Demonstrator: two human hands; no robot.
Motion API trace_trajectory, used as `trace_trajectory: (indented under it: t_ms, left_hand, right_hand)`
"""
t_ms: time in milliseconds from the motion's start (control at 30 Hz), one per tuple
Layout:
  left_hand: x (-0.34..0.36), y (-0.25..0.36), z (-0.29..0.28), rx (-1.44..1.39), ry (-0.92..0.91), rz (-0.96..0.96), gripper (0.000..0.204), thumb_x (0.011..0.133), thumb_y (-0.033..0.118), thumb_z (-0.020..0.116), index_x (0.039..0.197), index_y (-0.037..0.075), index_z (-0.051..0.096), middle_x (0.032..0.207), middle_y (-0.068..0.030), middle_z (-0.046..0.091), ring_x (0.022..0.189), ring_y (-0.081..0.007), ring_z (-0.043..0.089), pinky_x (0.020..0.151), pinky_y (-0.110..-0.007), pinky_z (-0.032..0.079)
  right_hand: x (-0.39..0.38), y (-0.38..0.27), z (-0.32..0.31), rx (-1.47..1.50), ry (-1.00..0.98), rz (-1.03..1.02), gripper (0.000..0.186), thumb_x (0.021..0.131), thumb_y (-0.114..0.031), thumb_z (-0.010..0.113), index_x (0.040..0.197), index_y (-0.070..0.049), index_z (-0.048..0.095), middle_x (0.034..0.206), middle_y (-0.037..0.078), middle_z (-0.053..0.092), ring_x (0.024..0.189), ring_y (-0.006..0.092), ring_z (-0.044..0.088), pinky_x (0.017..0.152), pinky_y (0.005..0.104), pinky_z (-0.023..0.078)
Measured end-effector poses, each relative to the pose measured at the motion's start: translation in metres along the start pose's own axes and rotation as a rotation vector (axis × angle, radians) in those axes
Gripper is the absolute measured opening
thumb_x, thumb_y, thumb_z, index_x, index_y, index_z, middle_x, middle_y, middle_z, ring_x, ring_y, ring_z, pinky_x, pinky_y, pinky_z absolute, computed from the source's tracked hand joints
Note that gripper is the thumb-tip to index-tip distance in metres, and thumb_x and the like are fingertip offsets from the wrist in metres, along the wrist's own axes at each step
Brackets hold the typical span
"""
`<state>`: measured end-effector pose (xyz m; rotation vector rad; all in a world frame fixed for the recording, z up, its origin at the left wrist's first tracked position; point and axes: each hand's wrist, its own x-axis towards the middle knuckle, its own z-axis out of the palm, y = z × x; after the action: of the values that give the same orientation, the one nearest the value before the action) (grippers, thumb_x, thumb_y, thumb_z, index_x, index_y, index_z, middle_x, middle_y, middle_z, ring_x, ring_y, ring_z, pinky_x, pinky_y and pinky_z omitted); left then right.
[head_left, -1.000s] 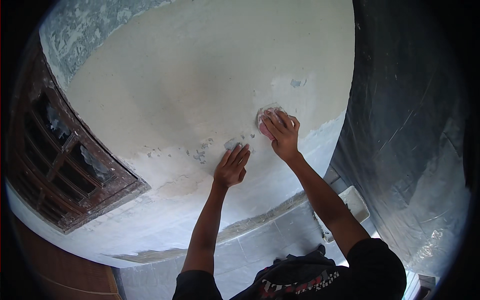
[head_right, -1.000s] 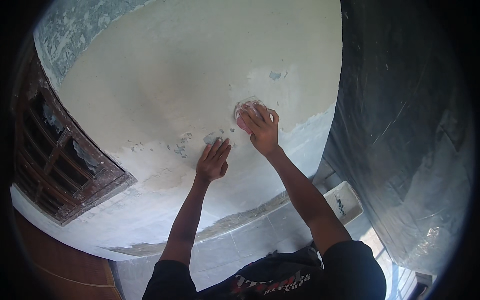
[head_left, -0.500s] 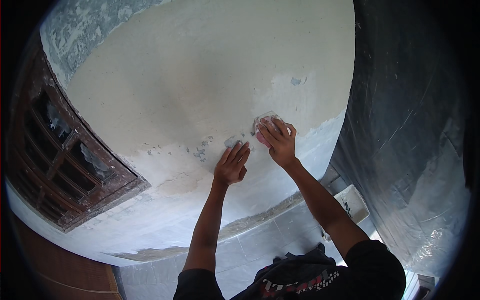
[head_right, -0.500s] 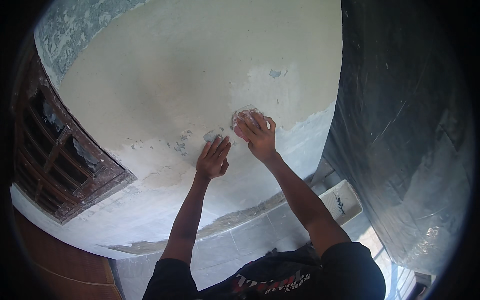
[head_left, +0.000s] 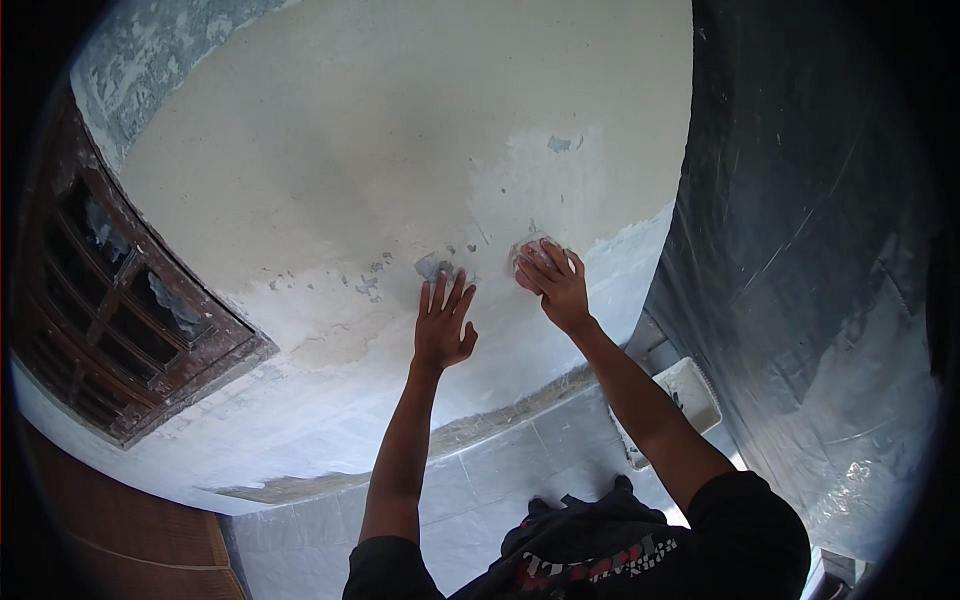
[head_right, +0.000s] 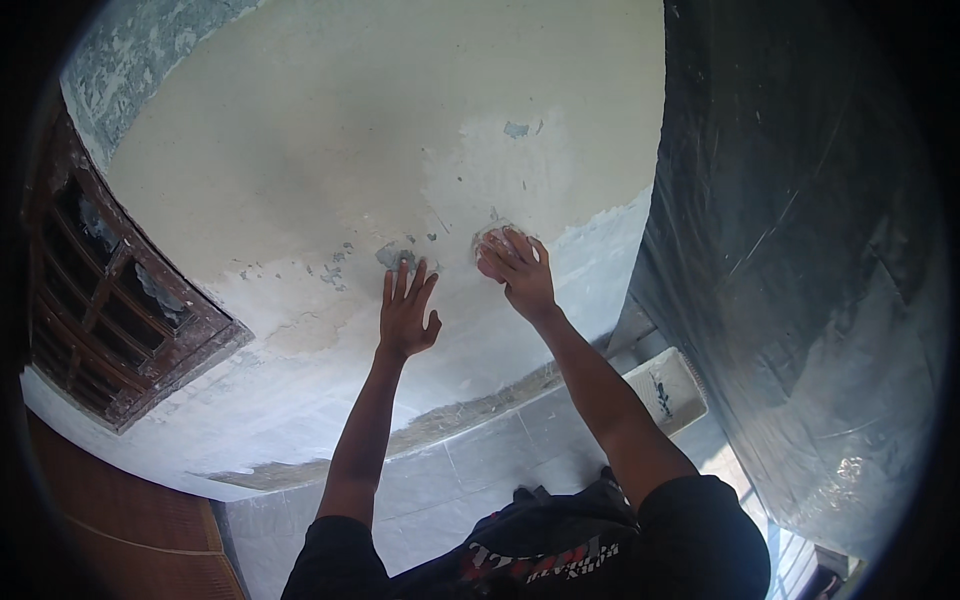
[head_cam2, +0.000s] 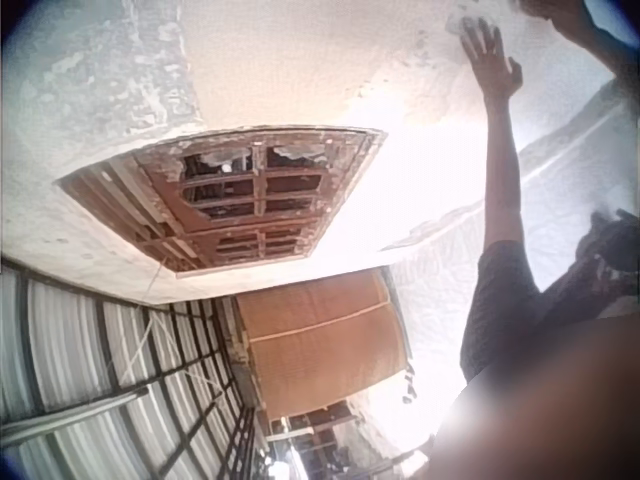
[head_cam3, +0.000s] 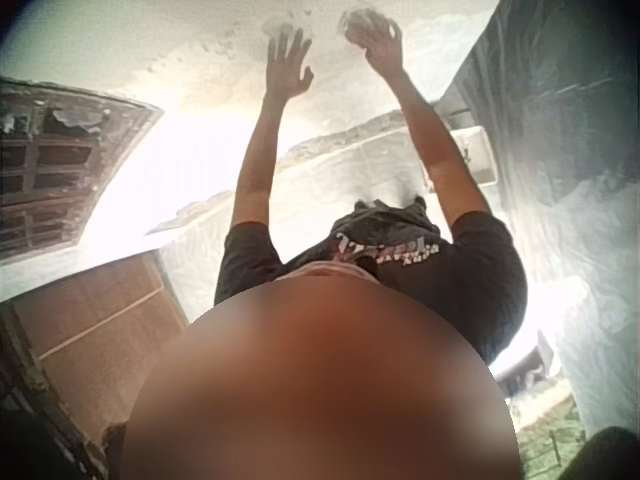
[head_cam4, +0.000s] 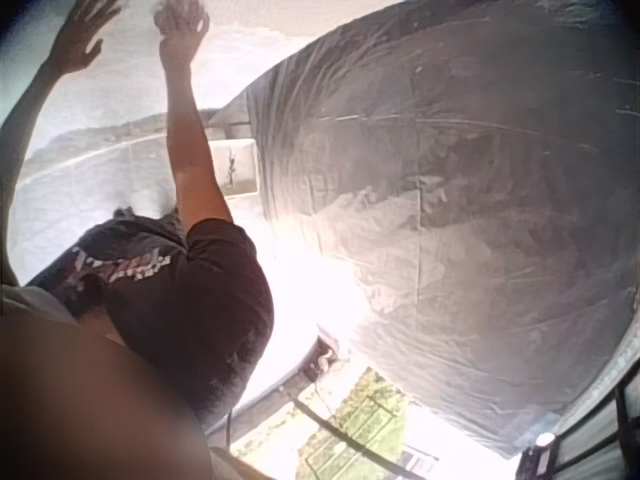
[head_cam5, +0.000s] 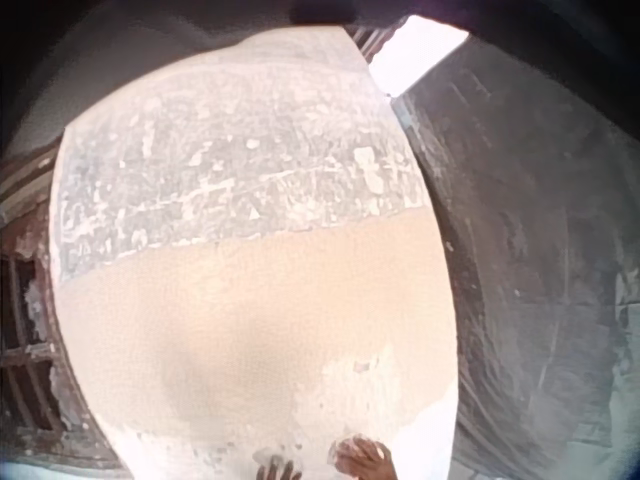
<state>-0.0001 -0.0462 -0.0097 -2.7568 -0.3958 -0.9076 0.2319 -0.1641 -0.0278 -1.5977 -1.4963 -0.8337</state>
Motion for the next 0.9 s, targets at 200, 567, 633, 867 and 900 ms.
trace_trajectory:
  t_ms: [200, 567, 633, 867, 900]
  left_hand:
    - [-0.048, 0.098, 0.065, -0.245, -0.152, -0.187, 0.072, 0.073, 0.013, 0.063, 0.142, 0.004, 0.044, 0.161, -0.0171, 0.028, 0.152, -0.0400, 0.015, 0.123, -0.055, 0.012]
    - [-0.110, 0.338, 0.220, -0.658, -0.585, -0.445, 0.074, 0.077, 0.013, 0.064, 0.145, 0.000, 0.038, 0.162, -0.0201, 0.024, 0.152, -0.0415, 0.012, 0.123, -0.054, 0.014]
    - [-0.124, 0.372, 0.242, -0.707, -0.660, -0.496, 0.073, 0.078, 0.014, 0.063, 0.145, 0.000, 0.038, 0.162, -0.0212, 0.023, 0.152, -0.0425, 0.013, 0.123, -0.054, 0.014]
    - [-0.159, 0.451, 0.314, -0.758, -0.807, -0.598, 0.076, 0.078, 0.012, 0.064, 0.146, 0.000, 0.033, 0.162, -0.0230, 0.022, 0.150, -0.0465, 0.015, 0.122, -0.055, 0.017]
    - [-0.166, 0.456, 0.325, -0.744, -0.775, -0.642, 0.077, 0.078, 0.011, 0.064, 0.147, 0.000, 0.031, 0.162, -0.0230, 0.022, 0.150, -0.0475, 0.015, 0.122, -0.055, 0.018]
  right_hand:
    - [-0.271, 0.058, -0.037, 0.291, -0.704, 0.412, 0.051, 0.078, 0.004, 0.055, 0.118, -0.023, 0.072, 0.118, 0.004, 0.072, 0.116, 0.0249, 0.063, 0.097, 0.0428, 0.045]
    - [-0.420, 0.138, -0.161, 0.193, -0.791, 1.203, 0.035, 0.092, -0.011, 0.054, 0.126, -0.010, 0.065, 0.111, 0.023, 0.068, 0.105, 0.0423, 0.064, 0.091, 0.0493, 0.049]
    - [-0.427, 0.154, -0.174, 0.189, -0.751, 1.325, 0.034, 0.095, -0.014, 0.053, 0.127, -0.009, 0.063, 0.113, 0.024, 0.067, 0.108, 0.0434, 0.062, 0.093, 0.0493, 0.048]
    - [-0.471, 0.231, -0.162, 0.103, -0.675, 1.320, 0.029, 0.095, -0.013, 0.054, 0.123, -0.008, 0.061, 0.110, 0.024, 0.068, 0.106, 0.0420, 0.064, 0.091, 0.0482, 0.049]
    - [-0.475, 0.240, -0.152, 0.102, -0.694, 1.317, 0.029, 0.095, -0.011, 0.054, 0.122, -0.008, 0.062, 0.109, 0.023, 0.069, 0.104, 0.0418, 0.065, 0.090, 0.0484, 0.050]
